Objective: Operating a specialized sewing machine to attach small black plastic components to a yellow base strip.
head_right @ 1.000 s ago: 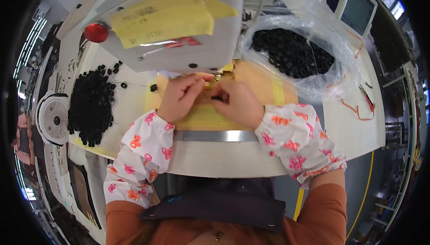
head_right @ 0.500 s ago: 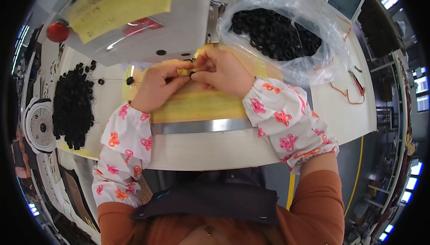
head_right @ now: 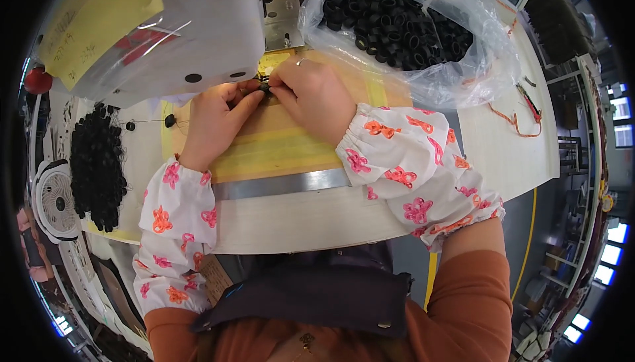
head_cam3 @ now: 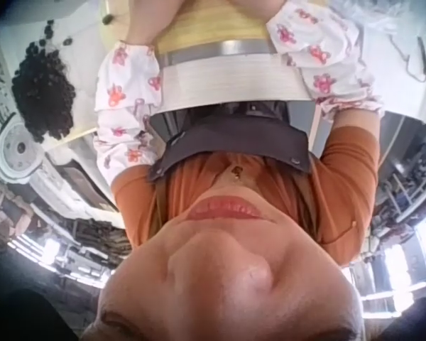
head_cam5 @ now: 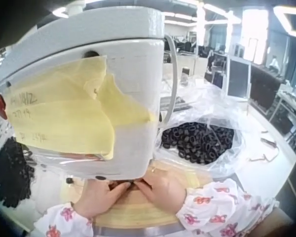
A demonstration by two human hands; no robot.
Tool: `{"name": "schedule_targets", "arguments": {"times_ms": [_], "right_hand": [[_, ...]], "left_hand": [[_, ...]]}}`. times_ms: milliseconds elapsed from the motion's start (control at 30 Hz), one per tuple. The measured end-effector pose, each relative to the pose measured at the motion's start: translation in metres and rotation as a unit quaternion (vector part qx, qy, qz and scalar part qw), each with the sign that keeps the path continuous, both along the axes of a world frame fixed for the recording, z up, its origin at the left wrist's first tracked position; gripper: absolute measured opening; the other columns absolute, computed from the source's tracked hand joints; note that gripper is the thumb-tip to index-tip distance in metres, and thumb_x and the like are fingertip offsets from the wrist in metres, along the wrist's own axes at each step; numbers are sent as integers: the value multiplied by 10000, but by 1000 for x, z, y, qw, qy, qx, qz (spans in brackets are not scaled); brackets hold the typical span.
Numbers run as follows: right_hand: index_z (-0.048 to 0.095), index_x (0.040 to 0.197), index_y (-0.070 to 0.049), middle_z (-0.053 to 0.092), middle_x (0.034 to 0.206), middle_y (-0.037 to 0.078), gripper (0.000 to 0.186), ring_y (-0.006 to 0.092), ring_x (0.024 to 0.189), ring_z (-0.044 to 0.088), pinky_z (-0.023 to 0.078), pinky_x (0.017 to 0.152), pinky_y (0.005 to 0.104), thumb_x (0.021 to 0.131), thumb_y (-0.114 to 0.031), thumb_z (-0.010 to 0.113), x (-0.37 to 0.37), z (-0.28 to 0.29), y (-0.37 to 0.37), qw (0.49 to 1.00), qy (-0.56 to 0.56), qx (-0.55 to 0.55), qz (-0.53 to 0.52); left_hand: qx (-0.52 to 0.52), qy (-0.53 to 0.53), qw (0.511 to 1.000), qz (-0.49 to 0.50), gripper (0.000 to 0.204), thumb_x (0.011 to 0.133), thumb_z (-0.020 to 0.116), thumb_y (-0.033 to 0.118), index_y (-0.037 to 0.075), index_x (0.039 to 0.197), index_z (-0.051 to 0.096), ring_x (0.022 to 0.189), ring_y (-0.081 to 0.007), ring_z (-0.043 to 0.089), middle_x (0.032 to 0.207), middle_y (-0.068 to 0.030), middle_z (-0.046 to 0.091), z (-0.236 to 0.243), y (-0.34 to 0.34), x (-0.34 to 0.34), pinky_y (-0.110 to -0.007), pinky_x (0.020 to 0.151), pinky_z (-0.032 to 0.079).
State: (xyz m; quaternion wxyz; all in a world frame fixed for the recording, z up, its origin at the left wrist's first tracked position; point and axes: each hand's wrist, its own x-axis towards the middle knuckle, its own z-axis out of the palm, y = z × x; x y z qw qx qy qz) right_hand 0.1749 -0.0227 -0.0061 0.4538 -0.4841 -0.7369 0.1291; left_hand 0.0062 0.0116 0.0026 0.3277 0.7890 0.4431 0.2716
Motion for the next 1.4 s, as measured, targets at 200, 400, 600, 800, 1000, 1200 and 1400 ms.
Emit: {"name": "schedule_targets", "arguments": {"times_ms": [200, 400, 600, 800, 1000, 1200, 1400], "right_hand": [[528, 701, 16, 545, 646, 145, 71, 300, 592, 541, 428, 524, 349, 691, -17, 590, -3, 5, 0, 998, 11, -44, -34], [514, 683, 21, 538, 631, 156, 66, 311, 573, 532, 423, 511, 348, 686, -5, 575, -6, 5, 1, 997, 25, -68, -35], [507, 685, 18, 535, 639, 161, 66, 326, 597, 532, 424, 523, 371, 689, -5, 569, -5, 5, 2, 998, 3, -54, -38], [474, 721, 11, 531, 674, 171, 84, 353, 631, 522, 418, 540, 408, 703, -8, 554, -1, 5, 3, 998, -23, -49, -35], [456, 721, 8, 530, 684, 178, 94, 362, 644, 519, 414, 547, 414, 707, -14, 546, -1, 2, 2, 996, -39, -69, -41], [453, 720, 6, 529, 661, 171, 104, 365, 632, 518, 411, 541, 417, 699, -18, 553, 0, 7, 2, 996, -26, -72, -41], [452, 713, 11, 535, 663, 171, 115, 357, 628, 522, 407, 535, 415, 697, -27, 559, -5, 4, 5, 996, -29, -71, -50]], "left_hand": [[-21, 116, 992, 43, 271, 761, 561, 309, 54, 785, 648, 478, -184, 531, 571, -72, 580, 4, 1, 3, -296, 468, 390], [-4, 17, 997, 76, 308, 743, 629, 293, -9, 682, 622, 432, -89, 410, 475, -39, 497, 0, 0, 1, -247, 439, 334], [-15, 13, 999, 43, 176, 739, 597, 216, 59, 806, 638, 529, -190, 553, 614, -73, 601, -2, 5, 0, -293, 525, 413], [50, -17, 999, 5, 177, 759, 568, 197, 64, 859, 628, 592, -209, 573, 683, -80, 620, -8, 10, 2, -302, 551, 426], [36, 9, 999, -6, 163, 763, 567, 193, 67, 845, 630, 594, -217, 569, 687, -83, 619, -7, 11, 1, -306, 543, 421], [28, -15, 1000, 0, 175, 769, 563, 211, 67, 838, 636, 589, -215, 570, 681, -84, 620, -8, 10, 3, -301, 551, 422], [-8, 25, 1000, 11, 257, 780, 599, 303, 54, 842, 617, 558, -95, 505, 626, -28, 583, -5, 11, -3, -252, 538, 395]]}}
